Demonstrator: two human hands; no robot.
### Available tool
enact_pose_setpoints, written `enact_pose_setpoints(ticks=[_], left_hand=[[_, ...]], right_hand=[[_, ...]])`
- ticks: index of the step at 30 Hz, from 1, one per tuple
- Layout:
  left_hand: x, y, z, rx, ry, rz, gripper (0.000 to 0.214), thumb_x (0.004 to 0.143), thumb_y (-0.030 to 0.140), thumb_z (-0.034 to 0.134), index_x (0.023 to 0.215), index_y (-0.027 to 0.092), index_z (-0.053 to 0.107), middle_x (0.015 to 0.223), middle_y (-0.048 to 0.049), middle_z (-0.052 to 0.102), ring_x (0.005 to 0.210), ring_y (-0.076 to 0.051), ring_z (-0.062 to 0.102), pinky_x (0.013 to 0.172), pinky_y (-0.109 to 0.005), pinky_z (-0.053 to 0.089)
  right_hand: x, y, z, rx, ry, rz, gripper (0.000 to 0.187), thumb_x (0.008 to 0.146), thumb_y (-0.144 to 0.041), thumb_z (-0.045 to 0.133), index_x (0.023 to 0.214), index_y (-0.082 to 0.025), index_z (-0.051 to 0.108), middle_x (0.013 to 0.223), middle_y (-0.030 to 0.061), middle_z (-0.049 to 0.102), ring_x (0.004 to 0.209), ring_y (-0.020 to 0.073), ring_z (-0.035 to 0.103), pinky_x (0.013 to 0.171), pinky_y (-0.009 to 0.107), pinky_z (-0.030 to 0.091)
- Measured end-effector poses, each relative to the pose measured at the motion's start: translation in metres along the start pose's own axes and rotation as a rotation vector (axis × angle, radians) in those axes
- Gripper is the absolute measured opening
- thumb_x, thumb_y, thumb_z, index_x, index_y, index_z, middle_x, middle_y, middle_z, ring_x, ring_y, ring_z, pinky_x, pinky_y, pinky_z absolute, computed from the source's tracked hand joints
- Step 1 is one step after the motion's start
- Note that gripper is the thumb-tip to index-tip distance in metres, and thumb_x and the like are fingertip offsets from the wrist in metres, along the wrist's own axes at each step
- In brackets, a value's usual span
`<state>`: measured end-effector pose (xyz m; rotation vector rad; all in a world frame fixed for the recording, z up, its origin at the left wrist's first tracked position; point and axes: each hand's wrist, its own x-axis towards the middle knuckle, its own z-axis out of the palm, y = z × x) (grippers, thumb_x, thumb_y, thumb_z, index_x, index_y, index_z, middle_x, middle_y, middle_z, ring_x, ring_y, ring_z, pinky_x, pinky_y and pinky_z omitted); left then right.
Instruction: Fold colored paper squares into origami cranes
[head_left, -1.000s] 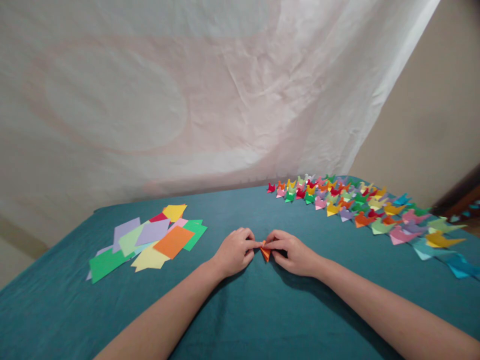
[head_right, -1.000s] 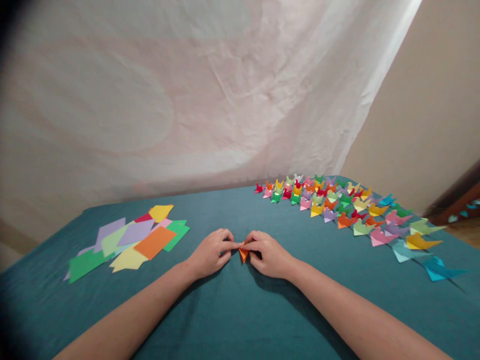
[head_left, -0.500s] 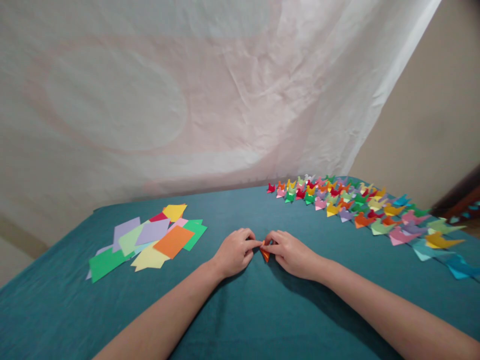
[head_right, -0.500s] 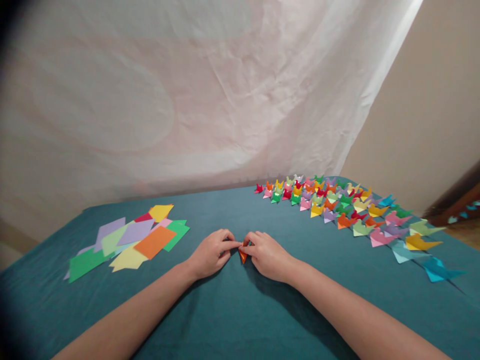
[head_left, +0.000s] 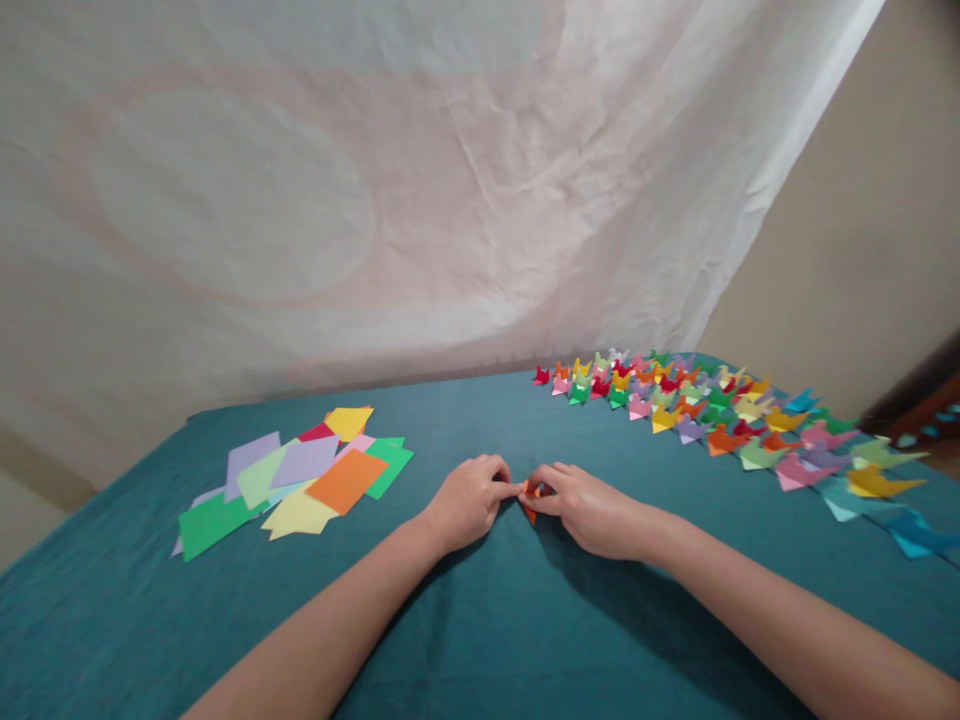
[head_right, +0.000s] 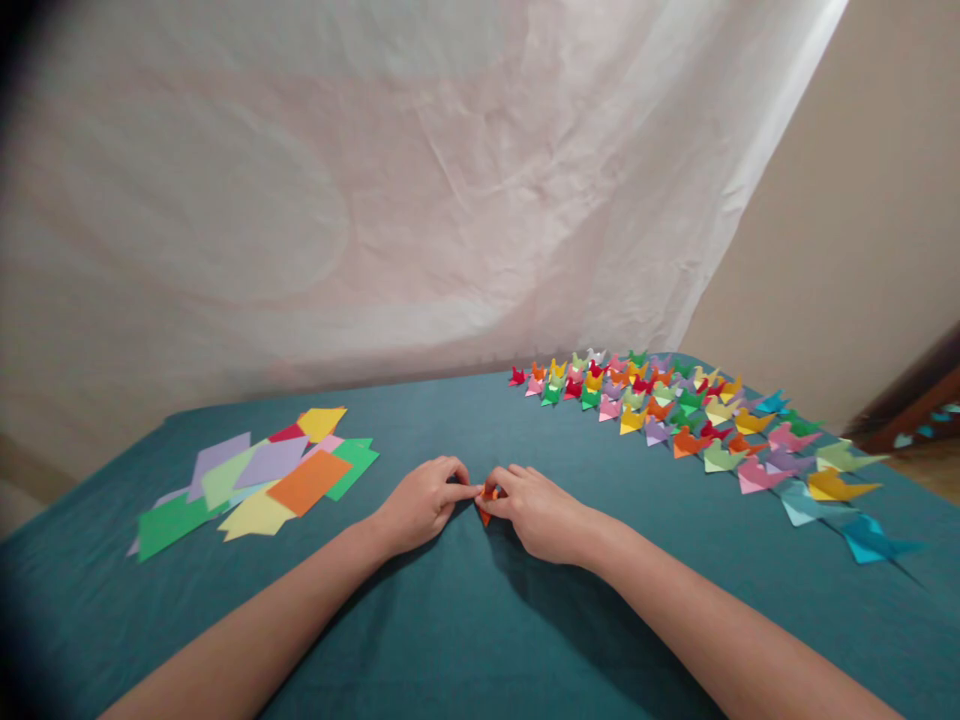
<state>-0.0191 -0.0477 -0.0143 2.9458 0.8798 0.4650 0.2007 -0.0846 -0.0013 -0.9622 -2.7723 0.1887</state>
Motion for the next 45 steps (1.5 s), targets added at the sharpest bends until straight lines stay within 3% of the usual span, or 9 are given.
enact_pose_setpoints(ticks=[13, 24, 33, 39, 45], left_hand=[[0.002, 0.003, -0.003, 0.052, -0.033, -0.02, 0.034, 0.085, 0.011, 0.047, 0.109, 0.028, 0.063, 0.095, -0.0043, 0.056, 0.087, -0.018, 0.05, 0.075, -0.03, 0.041], [0.002, 0.004, -0.003, 0.062, -0.032, -0.024, 0.033, 0.084, 0.01, 0.049, 0.108, 0.027, 0.064, 0.095, -0.0048, 0.056, 0.087, -0.018, 0.051, 0.076, -0.03, 0.042], [0.001, 0.004, -0.003, 0.08, -0.032, -0.009, 0.032, 0.086, 0.011, 0.046, 0.109, 0.025, 0.063, 0.096, -0.0057, 0.056, 0.087, -0.018, 0.051, 0.075, -0.03, 0.042], [0.001, 0.02, -0.011, 0.209, -0.092, 0.096, 0.024, 0.09, 0.018, 0.044, 0.11, 0.017, 0.058, 0.104, -0.0099, 0.058, 0.098, -0.021, 0.052, 0.08, -0.034, 0.043], [0.002, 0.035, -0.017, 0.17, -0.155, 0.119, 0.023, 0.089, 0.018, 0.045, 0.108, 0.015, 0.058, 0.1, -0.0106, 0.063, 0.099, -0.022, 0.057, 0.087, -0.036, 0.044]], right_hand=[[-0.005, -0.011, -0.013, -0.099, -0.134, 0.036, 0.046, 0.077, -0.005, 0.045, 0.117, -0.022, 0.058, 0.107, 0.0121, 0.052, 0.093, 0.0241, 0.046, 0.08, 0.037, 0.04], [-0.01, -0.024, -0.025, -0.077, -0.233, 0.052, 0.055, 0.071, -0.005, 0.048, 0.123, -0.022, 0.055, 0.128, 0.0138, 0.047, 0.106, 0.0278, 0.047, 0.085, 0.04, 0.043], [-0.012, -0.017, -0.03, 0.02, -0.255, 0.001, 0.058, 0.072, -0.003, 0.047, 0.123, -0.03, 0.056, 0.136, 0.0113, 0.041, 0.109, 0.0267, 0.045, 0.087, 0.04, 0.042], [-0.013, -0.016, -0.028, 0.026, -0.22, -0.017, 0.057, 0.072, -0.003, 0.048, 0.121, -0.029, 0.058, 0.134, 0.0114, 0.044, 0.109, 0.026, 0.046, 0.087, 0.039, 0.041], [-0.013, -0.015, -0.024, 0.028, -0.175, -0.027, 0.054, 0.073, -0.002, 0.049, 0.118, -0.029, 0.06, 0.135, 0.0112, 0.045, 0.105, 0.0254, 0.049, 0.084, 0.039, 0.042]])
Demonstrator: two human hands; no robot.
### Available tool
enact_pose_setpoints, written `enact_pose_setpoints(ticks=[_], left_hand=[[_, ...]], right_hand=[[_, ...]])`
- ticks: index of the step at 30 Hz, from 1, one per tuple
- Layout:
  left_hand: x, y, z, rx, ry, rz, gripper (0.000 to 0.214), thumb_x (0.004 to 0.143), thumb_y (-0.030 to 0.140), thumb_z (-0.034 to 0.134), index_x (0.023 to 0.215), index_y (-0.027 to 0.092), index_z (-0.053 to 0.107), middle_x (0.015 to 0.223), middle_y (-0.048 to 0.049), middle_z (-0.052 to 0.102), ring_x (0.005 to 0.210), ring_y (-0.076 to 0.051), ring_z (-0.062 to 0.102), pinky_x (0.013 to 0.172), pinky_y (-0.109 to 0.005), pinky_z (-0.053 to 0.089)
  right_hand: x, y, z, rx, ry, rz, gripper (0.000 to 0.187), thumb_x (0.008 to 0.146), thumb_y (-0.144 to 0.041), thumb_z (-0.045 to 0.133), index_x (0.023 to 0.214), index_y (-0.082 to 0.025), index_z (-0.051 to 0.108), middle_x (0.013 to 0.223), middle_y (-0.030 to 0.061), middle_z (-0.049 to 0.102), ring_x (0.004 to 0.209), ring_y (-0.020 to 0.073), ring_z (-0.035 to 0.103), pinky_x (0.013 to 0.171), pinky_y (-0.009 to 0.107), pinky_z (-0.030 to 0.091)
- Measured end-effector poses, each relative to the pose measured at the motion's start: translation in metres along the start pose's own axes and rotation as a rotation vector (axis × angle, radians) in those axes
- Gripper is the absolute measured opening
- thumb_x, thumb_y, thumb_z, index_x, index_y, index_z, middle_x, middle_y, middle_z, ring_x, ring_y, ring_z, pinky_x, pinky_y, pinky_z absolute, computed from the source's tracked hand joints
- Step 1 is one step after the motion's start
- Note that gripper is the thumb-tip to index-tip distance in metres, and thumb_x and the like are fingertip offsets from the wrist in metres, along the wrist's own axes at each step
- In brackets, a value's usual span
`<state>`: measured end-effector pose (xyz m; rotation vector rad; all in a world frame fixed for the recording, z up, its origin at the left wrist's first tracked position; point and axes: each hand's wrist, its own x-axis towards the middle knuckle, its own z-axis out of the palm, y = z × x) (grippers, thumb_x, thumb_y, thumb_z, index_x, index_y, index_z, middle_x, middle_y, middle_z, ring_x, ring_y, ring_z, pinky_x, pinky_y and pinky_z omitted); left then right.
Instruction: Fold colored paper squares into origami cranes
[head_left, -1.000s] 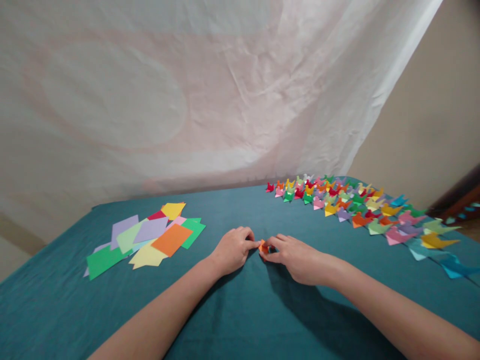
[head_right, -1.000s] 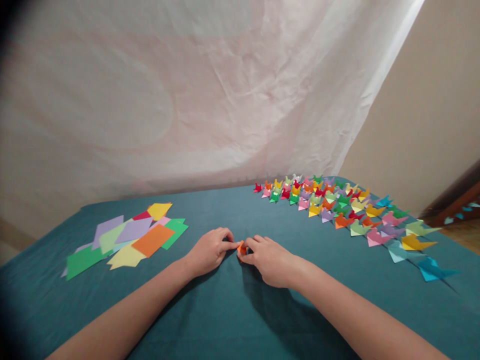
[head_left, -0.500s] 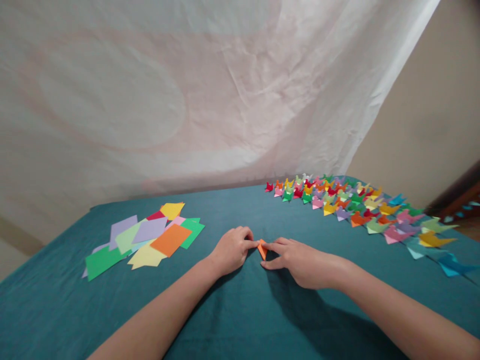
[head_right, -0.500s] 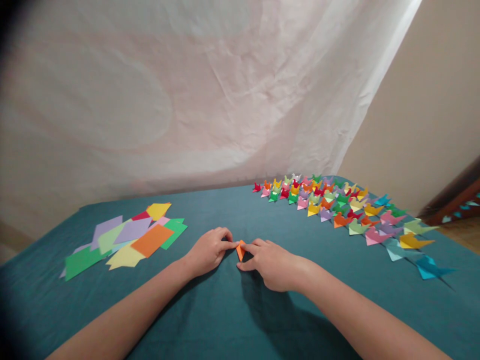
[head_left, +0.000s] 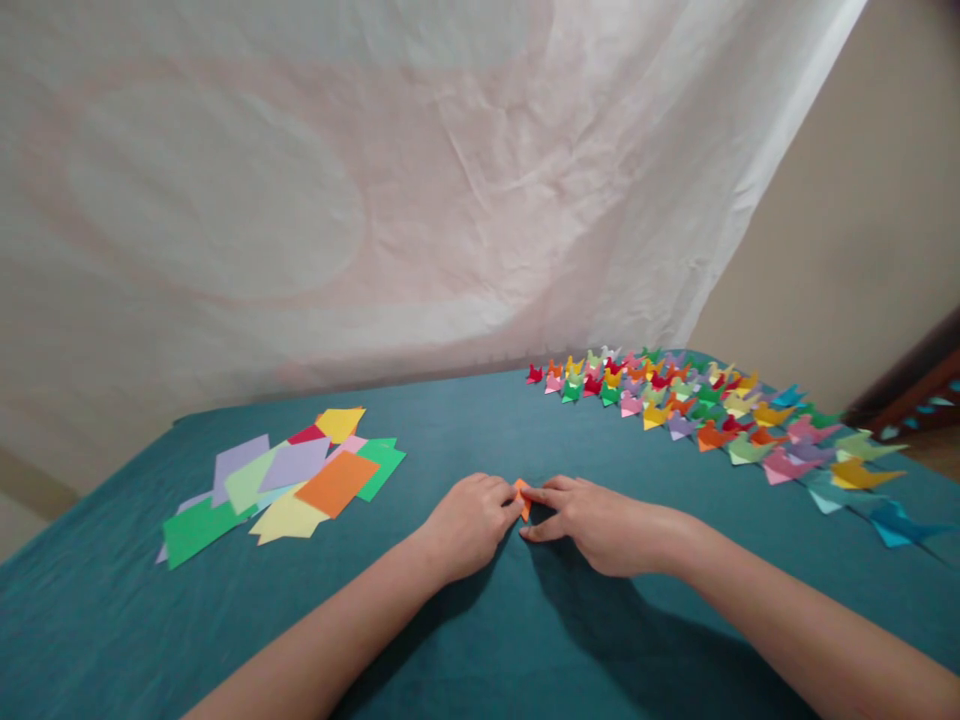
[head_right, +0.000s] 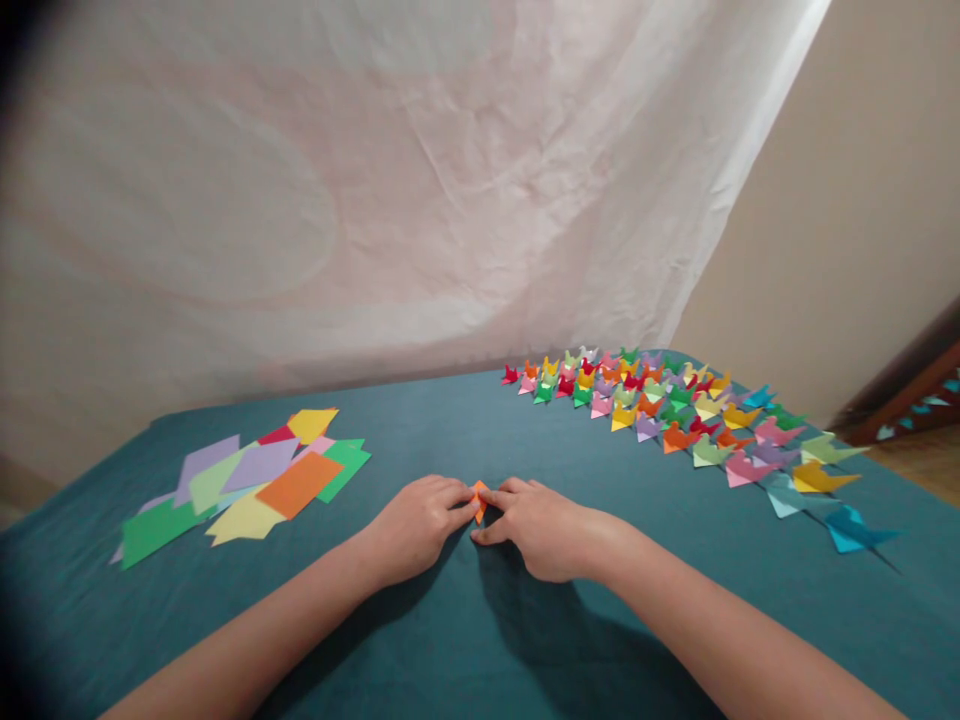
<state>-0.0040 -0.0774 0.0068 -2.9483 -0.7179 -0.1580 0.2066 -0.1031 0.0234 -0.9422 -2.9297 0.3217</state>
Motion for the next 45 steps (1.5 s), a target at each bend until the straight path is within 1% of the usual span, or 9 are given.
enact_pose_setpoints(ticks=[5, 9, 11, 14, 19, 27, 33, 38, 45], left_hand=[[-0.003, 0.006, -0.01, -0.027, -0.065, -0.024, 0.033, 0.083, 0.015, 0.049, 0.115, 0.016, 0.056, 0.115, -0.0133, 0.06, 0.108, -0.026, 0.056, 0.089, -0.039, 0.046], [-0.006, 0.006, -0.017, -0.049, -0.115, -0.004, 0.037, 0.078, 0.011, 0.052, 0.113, 0.021, 0.059, 0.123, -0.0137, 0.056, 0.114, -0.027, 0.053, 0.093, -0.04, 0.045], [-0.007, 0.005, -0.019, -0.061, -0.123, 0.011, 0.039, 0.077, 0.011, 0.052, 0.113, 0.023, 0.06, 0.125, -0.0129, 0.055, 0.115, -0.026, 0.052, 0.093, -0.04, 0.045], [-0.007, 0.003, -0.019, -0.061, -0.123, 0.013, 0.041, 0.077, 0.01, 0.05, 0.115, 0.024, 0.058, 0.125, -0.0128, 0.055, 0.115, -0.027, 0.052, 0.092, -0.041, 0.045], [-0.004, 0.0, -0.017, -0.106, -0.073, -0.002, 0.045, 0.077, 0.006, 0.046, 0.119, 0.018, 0.053, 0.118, -0.0113, 0.06, 0.107, -0.023, 0.057, 0.091, -0.037, 0.045], [-0.004, -0.002, -0.004, -0.103, -0.006, -0.009, 0.038, 0.078, 0.005, 0.044, 0.114, 0.011, 0.056, 0.112, -0.0139, 0.063, 0.107, -0.024, 0.057, 0.091, -0.039, 0.045], [-0.003, 0.001, 0.008, -0.071, 0.081, -0.044, 0.033, 0.084, 0.008, 0.043, 0.114, 0.013, 0.056, 0.112, -0.0127, 0.063, 0.107, -0.023, 0.057, 0.092, -0.038, 0.045], [-0.003, 0.001, 0.018, -0.06, 0.156, -0.066, 0.029, 0.088, 0.012, 0.044, 0.114, 0.014, 0.057, 0.111, -0.0113, 0.063, 0.106, -0.022, 0.056, 0.091, -0.037, 0.046], [-0.003, 0.0, 0.018, -0.051, 0.166, -0.084, 0.026, 0.09, 0.015, 0.044, 0.112, 0.016, 0.058, 0.109, -0.01, 0.062, 0.103, -0.021, 0.056, 0.087, -0.038, 0.046]], right_hand=[[-0.001, 0.003, -0.006, 0.051, 0.008, -0.014, 0.054, 0.073, -0.001, 0.048, 0.117, -0.029, 0.062, 0.135, 0.0099, 0.046, 0.109, 0.0255, 0.05, 0.088, 0.041, 0.041], [0.001, 0.013, -0.011, 0.257, 0.054, -0.071, 0.052, 0.076, 0.002, 0.039, 0.112, -0.025, 0.064, 0.119, 0.0047, 0.06, 0.107, 0.0177, 0.055, 0.091, 0.03, 0.042], [0.004, 0.021, -0.006, 0.303, 0.14, 0.027, 0.05, 0.077, 0.002, 0.037, 0.111, -0.022, 0.064, 0.107, 0.0043, 0.066, 0.099, 0.0158, 0.059, 0.086, 0.027, 0.045], [0.008, 0.036, 0.01, 0.19, 0.288, 0.216, 0.046, 0.074, 0.001, 0.04, 0.106, -0.018, 0.067, 0.106, 0.0078, 0.066, 0.098, 0.0188, 0.059, 0.087, 0.031, 0.045], [0.013, 0.045, 0.032, 0.091, 0.373, 0.154, 0.046, 0.072, 0.002, 0.044, 0.103, -0.02, 0.069, 0.105, 0.0085, 0.063, 0.098, 0.0198, 0.055, 0.087, 0.035, 0.044], [0.012, 0.048, 0.037, 0.05, 0.445, 0.074, 0.035, 0.081, -0.003, 0.046, 0.1, -0.021, 0.07, 0.101, 0.0083, 0.064, 0.092, 0.0186, 0.055, 0.081, 0.034, 0.045], [0.011, 0.053, 0.041, 0.082, 0.474, 0.034, 0.035, 0.081, -0.004, 0.045, 0.1, -0.021, 0.07, 0.101, 0.0072, 0.065, 0.091, 0.0183, 0.056, 0.081, 0.034, 0.045], [0.012, 0.053, 0.043, 0.187, 0.494, 0.066, 0.046, 0.072, 0.003, 0.042, 0.1, -0.021, 0.07, 0.102, 0.0058, 0.065, 0.094, 0.0177, 0.056, 0.084, 0.034, 0.045], [0.014, 0.052, 0.045, 0.21, 0.52, 0.083, 0.046, 0.071, 0.002, 0.042, 0.098, -0.022, 0.07, 0.101, 0.006, 0.065, 0.094, 0.0182, 0.056, 0.084, 0.035, 0.045]])
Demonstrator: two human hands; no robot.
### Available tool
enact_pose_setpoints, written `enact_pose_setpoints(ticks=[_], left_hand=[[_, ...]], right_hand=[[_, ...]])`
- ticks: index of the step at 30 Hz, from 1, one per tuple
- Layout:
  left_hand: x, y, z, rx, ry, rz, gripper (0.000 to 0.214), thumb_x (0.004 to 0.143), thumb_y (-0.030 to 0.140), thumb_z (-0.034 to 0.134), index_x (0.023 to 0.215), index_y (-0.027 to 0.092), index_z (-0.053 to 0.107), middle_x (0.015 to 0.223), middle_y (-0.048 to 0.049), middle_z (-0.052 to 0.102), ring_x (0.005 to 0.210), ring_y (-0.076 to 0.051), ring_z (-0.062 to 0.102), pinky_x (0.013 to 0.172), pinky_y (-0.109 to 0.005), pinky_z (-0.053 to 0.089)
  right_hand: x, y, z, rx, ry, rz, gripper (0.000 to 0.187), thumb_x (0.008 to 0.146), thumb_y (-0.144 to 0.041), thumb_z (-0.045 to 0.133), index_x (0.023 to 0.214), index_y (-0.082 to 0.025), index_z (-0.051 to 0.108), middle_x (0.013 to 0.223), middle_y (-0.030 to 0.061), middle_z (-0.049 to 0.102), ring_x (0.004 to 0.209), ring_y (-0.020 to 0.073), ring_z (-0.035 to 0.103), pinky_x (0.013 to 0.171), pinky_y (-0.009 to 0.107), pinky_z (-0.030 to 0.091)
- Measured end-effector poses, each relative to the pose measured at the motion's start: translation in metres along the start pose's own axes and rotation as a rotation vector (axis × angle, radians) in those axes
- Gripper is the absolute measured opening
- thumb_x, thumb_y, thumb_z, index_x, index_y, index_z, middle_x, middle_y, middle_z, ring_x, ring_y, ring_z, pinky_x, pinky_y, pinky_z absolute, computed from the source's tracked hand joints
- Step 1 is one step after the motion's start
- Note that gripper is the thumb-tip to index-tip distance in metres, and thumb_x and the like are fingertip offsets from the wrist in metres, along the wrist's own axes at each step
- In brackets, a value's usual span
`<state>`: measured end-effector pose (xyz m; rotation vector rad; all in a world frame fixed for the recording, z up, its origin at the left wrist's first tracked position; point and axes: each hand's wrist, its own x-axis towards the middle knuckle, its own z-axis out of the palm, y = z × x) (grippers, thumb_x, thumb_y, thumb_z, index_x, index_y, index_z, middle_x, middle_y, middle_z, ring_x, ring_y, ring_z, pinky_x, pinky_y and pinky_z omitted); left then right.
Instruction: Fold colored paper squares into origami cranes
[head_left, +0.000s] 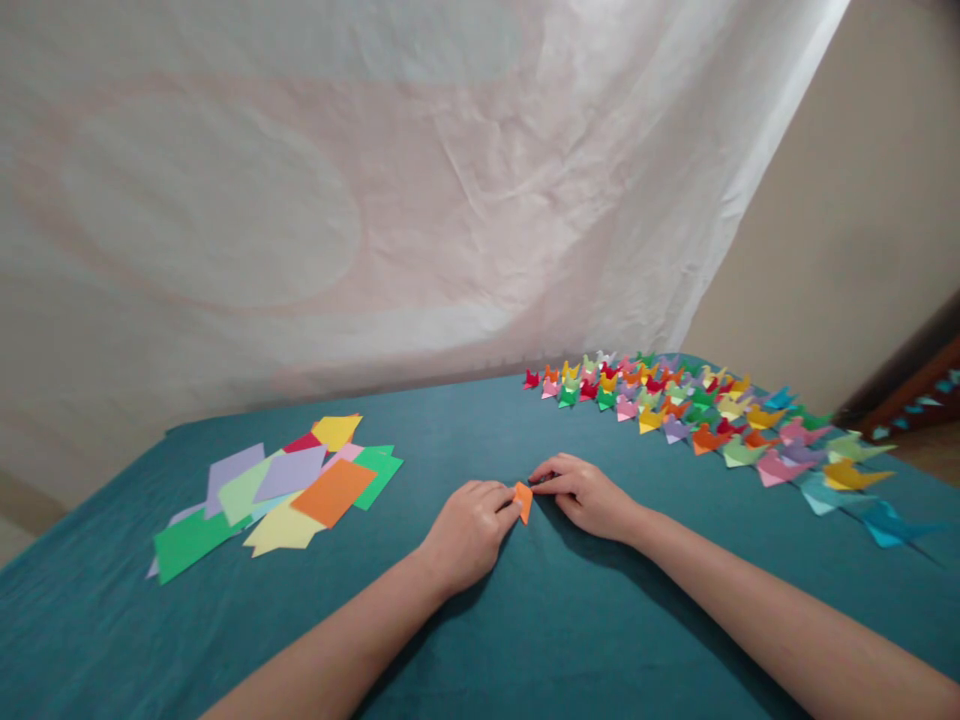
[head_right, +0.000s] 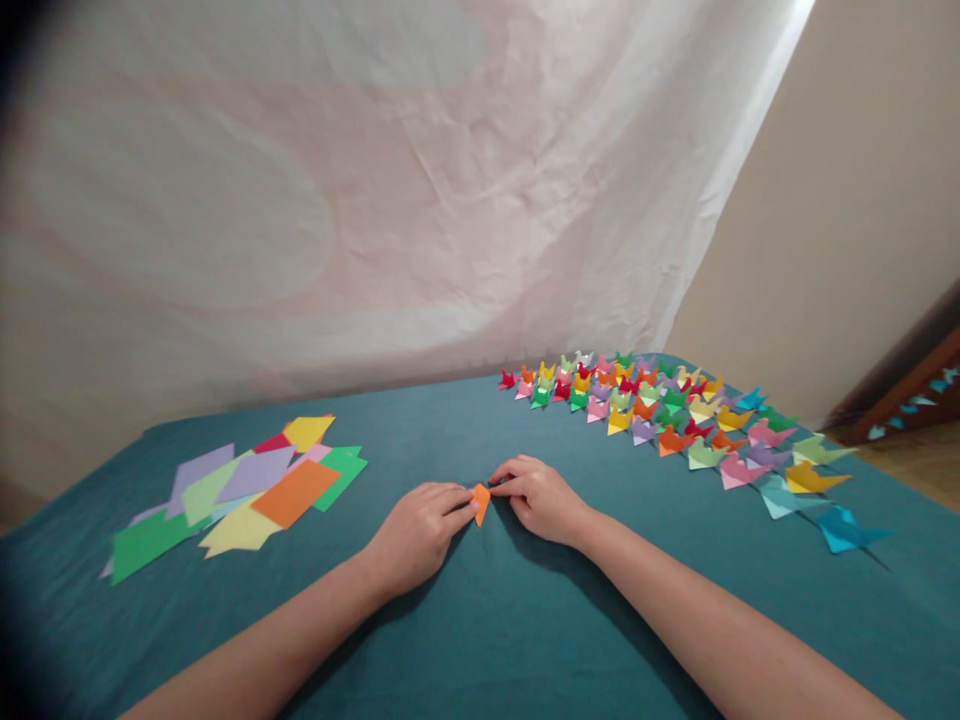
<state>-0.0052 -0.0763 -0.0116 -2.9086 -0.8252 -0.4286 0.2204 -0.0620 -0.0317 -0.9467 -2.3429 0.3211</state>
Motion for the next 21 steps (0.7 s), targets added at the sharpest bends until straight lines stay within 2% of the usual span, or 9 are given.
enact_pose_setpoints(ticks=[7, 16, 21], left_hand=[[0.001, 0.001, -0.002, -0.056, -0.03, -0.051, 0.029, 0.088, 0.013, 0.044, 0.115, 0.015, 0.056, 0.108, -0.0096, 0.061, 0.102, -0.022, 0.054, 0.089, -0.038, 0.043], [0.003, 0.0, -0.002, -0.072, -0.038, -0.043, 0.029, 0.088, 0.013, 0.043, 0.114, 0.014, 0.056, 0.107, -0.0101, 0.061, 0.099, -0.022, 0.054, 0.088, -0.037, 0.044], [0.002, -0.002, -0.001, -0.055, -0.028, -0.023, 0.029, 0.09, 0.015, 0.043, 0.116, 0.015, 0.055, 0.108, -0.0101, 0.06, 0.1, -0.021, 0.054, 0.087, -0.036, 0.045]], right_hand=[[0.0, -0.007, 0.002, -0.061, 0.017, 0.017, 0.039, 0.077, 0.0, 0.042, 0.096, -0.02, 0.07, 0.097, 0.006, 0.066, 0.09, 0.0177, 0.056, 0.082, 0.033, 0.045], [0.001, -0.014, 0.002, -0.069, 0.041, 0.033, 0.037, 0.076, 0.0, 0.043, 0.094, -0.019, 0.069, 0.096, 0.006, 0.066, 0.09, 0.0178, 0.056, 0.082, 0.033, 0.045], [0.001, -0.013, 0.005, -0.003, 0.072, 0.039, 0.039, 0.074, 0.002, 0.043, 0.096, -0.019, 0.068, 0.096, 0.0056, 0.065, 0.09, 0.0175, 0.057, 0.083, 0.032, 0.046]])
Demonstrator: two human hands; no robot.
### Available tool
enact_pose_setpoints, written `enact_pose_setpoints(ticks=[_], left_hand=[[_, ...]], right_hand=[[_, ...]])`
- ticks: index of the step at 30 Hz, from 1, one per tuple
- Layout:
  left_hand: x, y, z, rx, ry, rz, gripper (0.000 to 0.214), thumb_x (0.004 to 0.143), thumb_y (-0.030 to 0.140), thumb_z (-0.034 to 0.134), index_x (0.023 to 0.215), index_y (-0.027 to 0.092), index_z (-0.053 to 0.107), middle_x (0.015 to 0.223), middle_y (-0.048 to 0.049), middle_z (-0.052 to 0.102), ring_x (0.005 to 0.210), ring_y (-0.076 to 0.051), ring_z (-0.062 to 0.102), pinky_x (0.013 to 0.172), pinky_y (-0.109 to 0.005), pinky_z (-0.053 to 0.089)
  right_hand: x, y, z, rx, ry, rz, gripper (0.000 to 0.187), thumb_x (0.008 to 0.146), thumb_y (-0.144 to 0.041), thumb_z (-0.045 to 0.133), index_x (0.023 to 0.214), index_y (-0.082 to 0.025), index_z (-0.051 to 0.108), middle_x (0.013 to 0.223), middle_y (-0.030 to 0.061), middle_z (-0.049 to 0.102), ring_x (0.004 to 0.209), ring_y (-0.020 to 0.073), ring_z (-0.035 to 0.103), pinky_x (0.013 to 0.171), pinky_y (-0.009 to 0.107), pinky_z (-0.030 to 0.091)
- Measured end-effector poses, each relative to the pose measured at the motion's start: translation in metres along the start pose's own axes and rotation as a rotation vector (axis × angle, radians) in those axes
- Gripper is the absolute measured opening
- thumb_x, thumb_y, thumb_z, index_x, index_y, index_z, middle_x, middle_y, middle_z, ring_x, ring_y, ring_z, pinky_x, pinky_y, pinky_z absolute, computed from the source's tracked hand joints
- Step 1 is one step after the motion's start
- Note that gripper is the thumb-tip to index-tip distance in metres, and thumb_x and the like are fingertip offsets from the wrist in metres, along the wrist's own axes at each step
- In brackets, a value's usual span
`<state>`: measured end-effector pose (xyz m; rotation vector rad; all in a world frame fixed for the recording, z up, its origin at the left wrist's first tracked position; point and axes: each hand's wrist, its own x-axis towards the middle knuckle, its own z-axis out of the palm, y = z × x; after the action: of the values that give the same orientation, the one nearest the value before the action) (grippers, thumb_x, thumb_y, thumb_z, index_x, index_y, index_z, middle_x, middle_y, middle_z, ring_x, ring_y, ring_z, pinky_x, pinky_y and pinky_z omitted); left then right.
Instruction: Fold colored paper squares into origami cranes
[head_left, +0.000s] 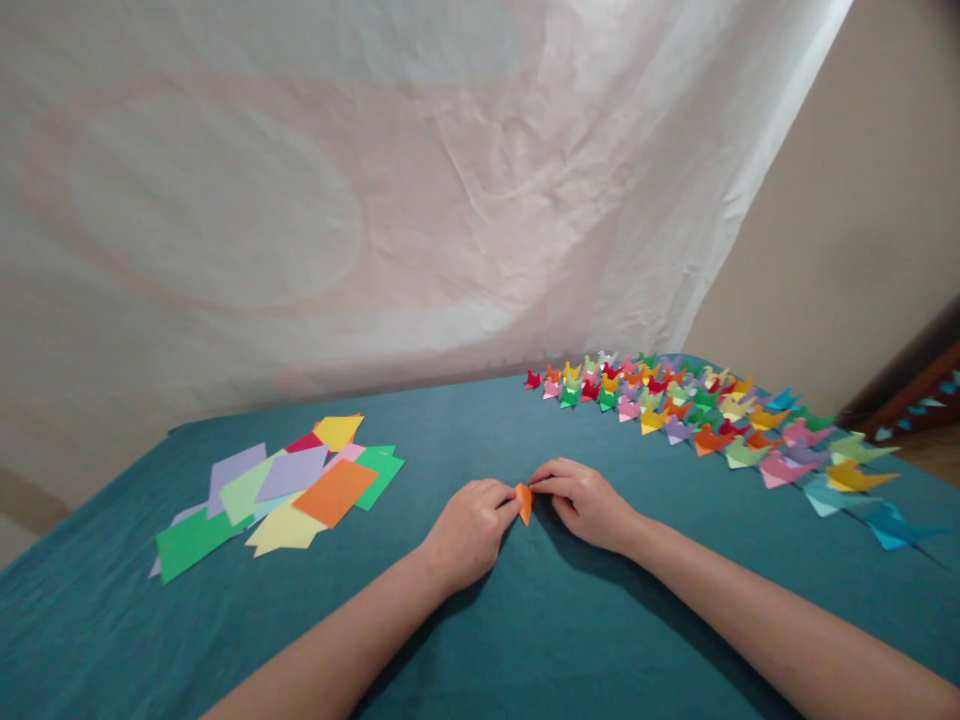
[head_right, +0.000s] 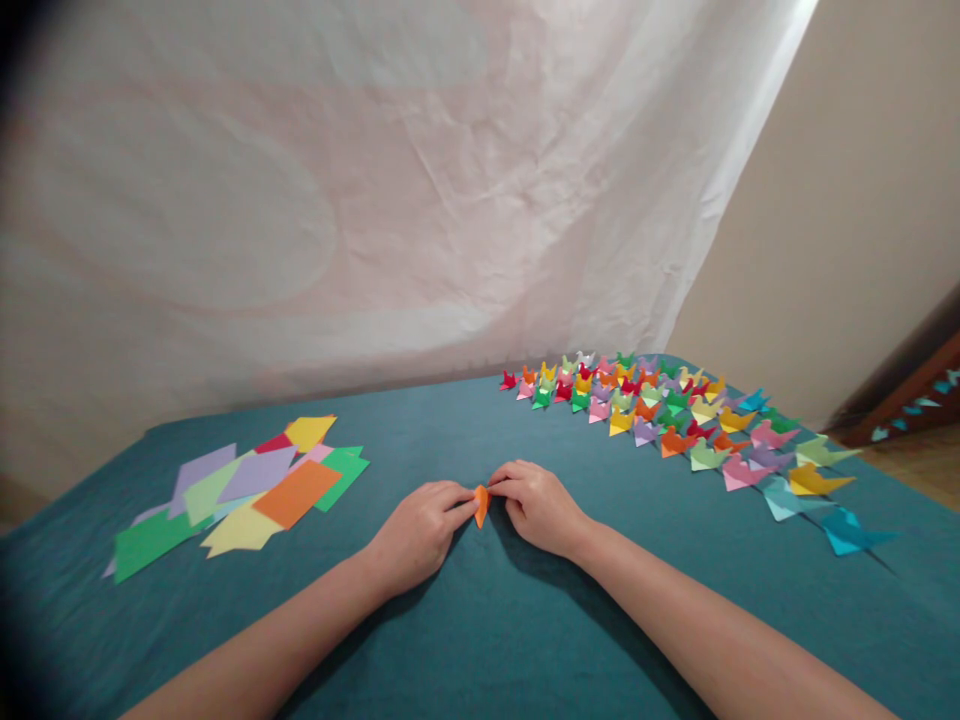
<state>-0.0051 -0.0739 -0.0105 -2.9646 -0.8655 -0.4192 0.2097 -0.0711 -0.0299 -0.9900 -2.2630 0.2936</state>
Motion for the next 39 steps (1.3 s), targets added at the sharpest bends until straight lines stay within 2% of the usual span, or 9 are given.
enact_pose_setpoints(ticks=[6, 12, 17, 23, 33, 36, 39], left_hand=[[0.0, 0.0, -0.001, 0.019, 0.0, 0.02, 0.027, 0.091, 0.015, 0.04, 0.114, 0.014, 0.055, 0.106, -0.0102, 0.061, 0.098, -0.021, 0.055, 0.085, -0.036, 0.045], [0.001, 0.002, -0.005, 0.009, -0.014, 0.031, 0.027, 0.09, 0.013, 0.041, 0.112, 0.013, 0.056, 0.105, -0.0101, 0.063, 0.098, -0.022, 0.056, 0.085, -0.036, 0.046], [0.001, 0.001, -0.006, -0.042, -0.027, 0.017, 0.027, 0.087, 0.011, 0.044, 0.11, 0.015, 0.058, 0.107, -0.0085, 0.063, 0.099, -0.021, 0.056, 0.088, -0.036, 0.044], [0.001, -0.001, -0.009, -0.104, -0.034, -0.009, 0.027, 0.084, 0.009, 0.047, 0.104, 0.018, 0.062, 0.103, -0.0047, 0.065, 0.098, -0.019, 0.055, 0.089, -0.034, 0.042], [0.0, -0.01, -0.01, -0.128, -0.01, -0.026, 0.029, 0.082, 0.007, 0.047, 0.099, 0.02, 0.066, 0.096, -0.0045, 0.065, 0.091, -0.018, 0.055, 0.082, -0.032, 0.042], [-0.001, -0.014, -0.01, -0.164, 0.018, -0.035, 0.03, 0.079, 0.004, 0.046, 0.094, 0.019, 0.066, 0.095, -0.0028, 0.067, 0.09, -0.018, 0.056, 0.082, -0.032, 0.042], [-0.002, -0.016, -0.009, -0.174, 0.076, -0.102, 0.032, 0.076, 0.001, 0.044, 0.094, 0.017, 0.065, 0.098, -0.0037, 0.066, 0.092, -0.019, 0.056, 0.084, -0.033, 0.042]], right_hand=[[0.0, -0.003, 0.004, 0.06, -0.003, -0.015, 0.039, 0.076, 0.001, 0.045, 0.103, -0.019, 0.065, 0.101, 0.0052, 0.064, 0.092, 0.0174, 0.057, 0.084, 0.031, 0.046], [0.001, -0.006, 0.005, 0.025, -0.008, -0.002, 0.023, 0.086, -0.015, 0.051, 0.103, -0.02, 0.064, 0.098, 0.005, 0.064, 0.088, 0.0173, 0.057, 0.08, 0.031, 0.045], [0.002, -0.011, 0.006, -0.058, -0.032, 0.022, 0.02, 0.087, -0.024, 0.054, 0.103, -0.02, 0.064, 0.095, 0.0052, 0.064, 0.086, 0.0177, 0.055, 0.078, 0.032, 0.044], [0.002, -0.017, 0.006, -0.099, -0.051, 0.015, 0.022, 0.087, -0.024, 0.053, 0.105, -0.021, 0.064, 0.096, 0.0058, 0.062, 0.086, 0.0177, 0.054, 0.077, 0.032, 0.042], [0.002, -0.018, 0.003, -0.134, -0.086, -0.003, 0.023, 0.086, -0.025, 0.053, 0.107, -0.024, 0.065, 0.099, 0.0065, 0.06, 0.089, 0.019, 0.052, 0.078, 0.034, 0.041], [0.002, -0.018, 0.002, -0.148, -0.102, -0.006, 0.024, 0.086, -0.024, 0.053, 0.106, -0.024, 0.065, 0.099, 0.0061, 0.06, 0.089, 0.0189, 0.052, 0.078, 0.034, 0.041], [0.002, -0.019, 0.0, -0.163, -0.111, -0.013, 0.023, 0.086, -0.024, 0.053, 0.105, -0.024, 0.066, 0.099, 0.0063, 0.06, 0.089, 0.0187, 0.052, 0.079, 0.034, 0.041]])
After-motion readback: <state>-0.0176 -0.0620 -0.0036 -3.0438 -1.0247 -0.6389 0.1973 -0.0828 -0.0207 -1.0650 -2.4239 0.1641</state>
